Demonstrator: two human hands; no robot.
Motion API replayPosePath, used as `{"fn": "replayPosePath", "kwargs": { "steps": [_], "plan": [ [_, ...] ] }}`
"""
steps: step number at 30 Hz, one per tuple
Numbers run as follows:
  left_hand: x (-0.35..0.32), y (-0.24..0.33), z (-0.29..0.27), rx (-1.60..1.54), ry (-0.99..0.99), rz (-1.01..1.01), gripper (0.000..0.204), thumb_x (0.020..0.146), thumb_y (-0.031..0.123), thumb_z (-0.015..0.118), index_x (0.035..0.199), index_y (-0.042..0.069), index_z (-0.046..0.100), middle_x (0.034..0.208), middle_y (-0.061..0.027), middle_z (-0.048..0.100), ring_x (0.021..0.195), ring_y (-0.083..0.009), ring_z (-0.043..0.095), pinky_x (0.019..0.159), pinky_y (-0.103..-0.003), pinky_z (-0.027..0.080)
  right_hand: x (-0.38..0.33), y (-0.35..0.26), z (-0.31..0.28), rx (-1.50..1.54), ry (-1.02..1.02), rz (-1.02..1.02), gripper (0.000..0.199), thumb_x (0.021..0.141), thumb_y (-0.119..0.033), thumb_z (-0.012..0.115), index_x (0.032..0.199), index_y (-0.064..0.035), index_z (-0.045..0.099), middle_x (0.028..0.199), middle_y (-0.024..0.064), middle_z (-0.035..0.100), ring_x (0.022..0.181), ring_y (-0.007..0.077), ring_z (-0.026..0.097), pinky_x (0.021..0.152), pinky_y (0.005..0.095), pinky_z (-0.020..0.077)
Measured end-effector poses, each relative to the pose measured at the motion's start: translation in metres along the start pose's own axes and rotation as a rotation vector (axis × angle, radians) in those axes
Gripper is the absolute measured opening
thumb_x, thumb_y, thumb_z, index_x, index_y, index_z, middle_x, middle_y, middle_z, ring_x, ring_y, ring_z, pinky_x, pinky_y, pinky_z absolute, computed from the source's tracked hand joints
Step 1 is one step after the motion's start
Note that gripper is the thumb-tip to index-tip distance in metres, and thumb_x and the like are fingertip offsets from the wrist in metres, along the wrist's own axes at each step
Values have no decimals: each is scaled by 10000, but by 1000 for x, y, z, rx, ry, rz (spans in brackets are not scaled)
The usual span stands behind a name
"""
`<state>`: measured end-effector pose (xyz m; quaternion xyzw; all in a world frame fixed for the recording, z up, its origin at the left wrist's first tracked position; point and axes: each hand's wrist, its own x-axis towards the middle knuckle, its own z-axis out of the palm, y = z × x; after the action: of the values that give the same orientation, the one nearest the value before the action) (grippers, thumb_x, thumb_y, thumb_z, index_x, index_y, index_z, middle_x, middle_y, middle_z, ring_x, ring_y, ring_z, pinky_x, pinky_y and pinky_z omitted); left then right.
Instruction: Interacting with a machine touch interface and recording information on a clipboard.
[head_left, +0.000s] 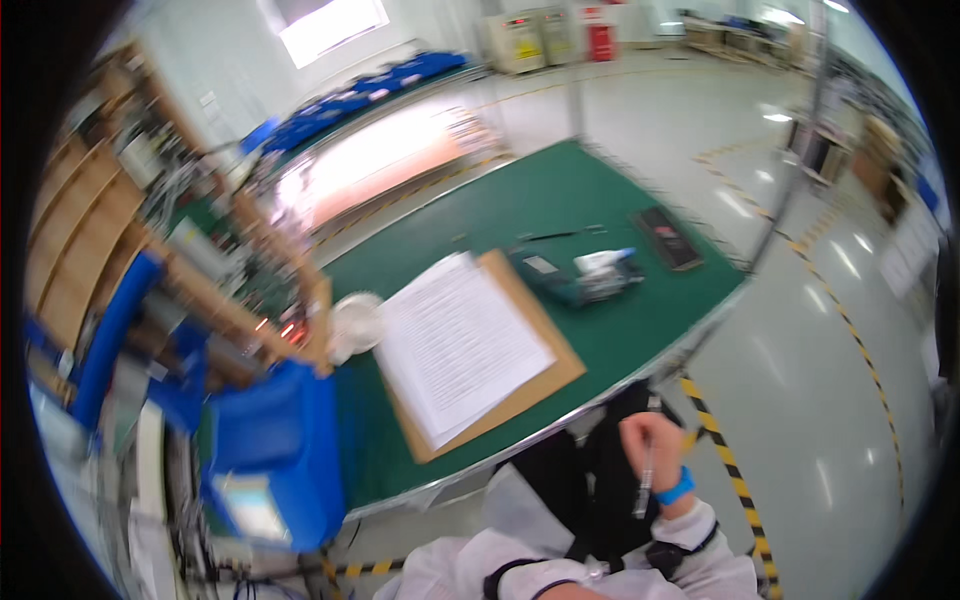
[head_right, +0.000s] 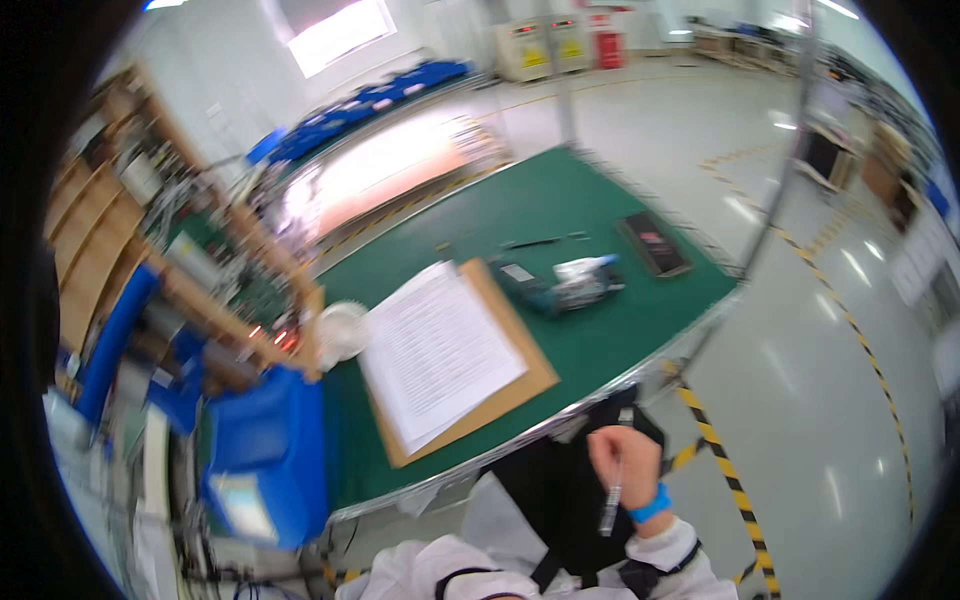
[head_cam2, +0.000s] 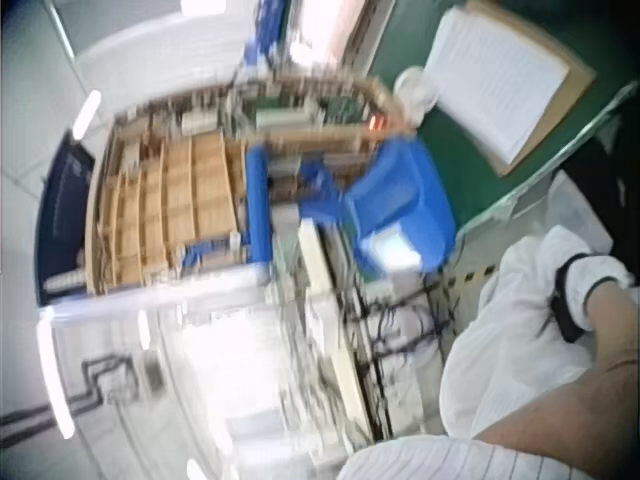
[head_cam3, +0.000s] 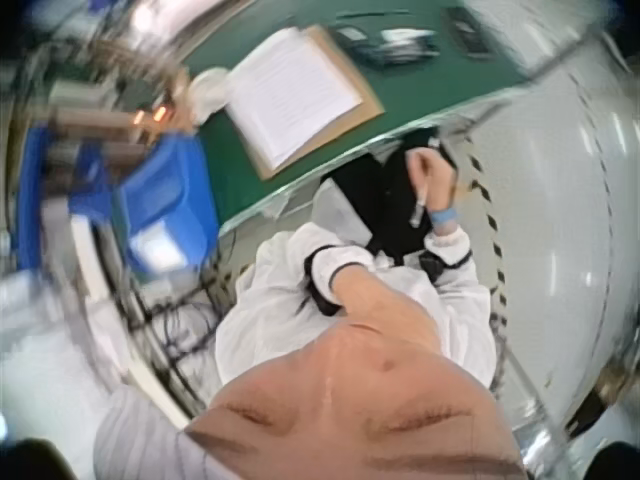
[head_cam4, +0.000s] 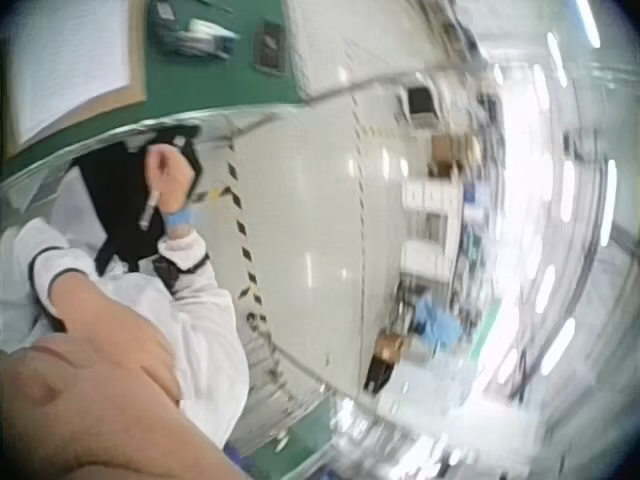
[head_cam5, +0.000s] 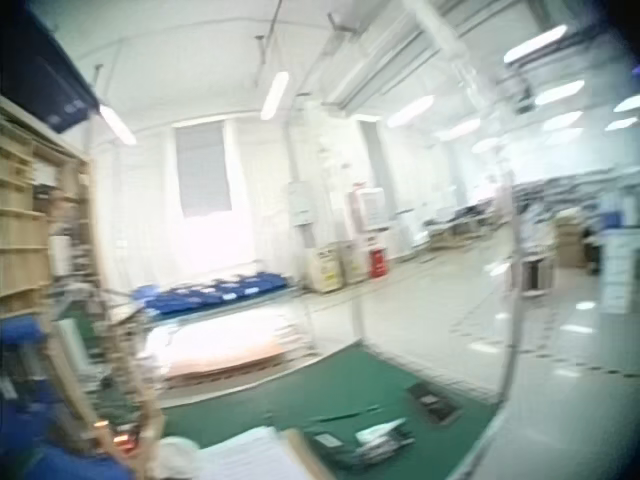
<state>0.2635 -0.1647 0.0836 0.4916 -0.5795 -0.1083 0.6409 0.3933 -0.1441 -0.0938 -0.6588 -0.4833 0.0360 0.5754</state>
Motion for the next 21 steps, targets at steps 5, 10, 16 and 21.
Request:
{"fn": "replayPosePath", "kwargs": {
  "steps": [5, 10, 16, 21],
  "plan": [
    [-28, 14, 3, -67, -31, -20, 354, 974, 218, 522, 1208, -46, 499, 1039, -218, 576, 917, -363, 555, 791, -452, 449, 4, 7, 5, -23, -217, 30, 94, 824, -201, 692, 883, -128, 687, 757, 102, 674, 680, 291, 670, 610, 388, 535],
    [-97, 7, -17, 41, 245, -269, 273, 982, 211, 518, 1123, -22, 521, 950, -179, 569, 824, -318, 538, 728, -423, 444, -3, 14, 6, -61, -133, -109, 69, 865, -143, 664, 851, -102, 610, 656, 85, 588, 612, 294, 607, 545, 379, 483],
    [-146, -32, -29, -8, 511, -672, 201, 991, 202, 513, 1021, 6, 548, 843, -131, 560, 712, -265, 519, 653, -389, 438, -17, 10, -15, -339, 158, -148, 234, 874, -235, 663, 691, -146, 548, 537, 63, 528, 470, 262, 554, 435, 400, 431],
    [-187, -50, -24, -119, 541, -814, 186, 998, 194, 509, 937, 30, 570, 754, -92, 553, 619, -220, 503, 590, -360, 433, -13, 24, -17, -347, 175, -167, 232, 921, -230, 629, 718, -141, 561, 555, 70, 536, 484, 247, 553, 452, 381, 444]
  ]
}}
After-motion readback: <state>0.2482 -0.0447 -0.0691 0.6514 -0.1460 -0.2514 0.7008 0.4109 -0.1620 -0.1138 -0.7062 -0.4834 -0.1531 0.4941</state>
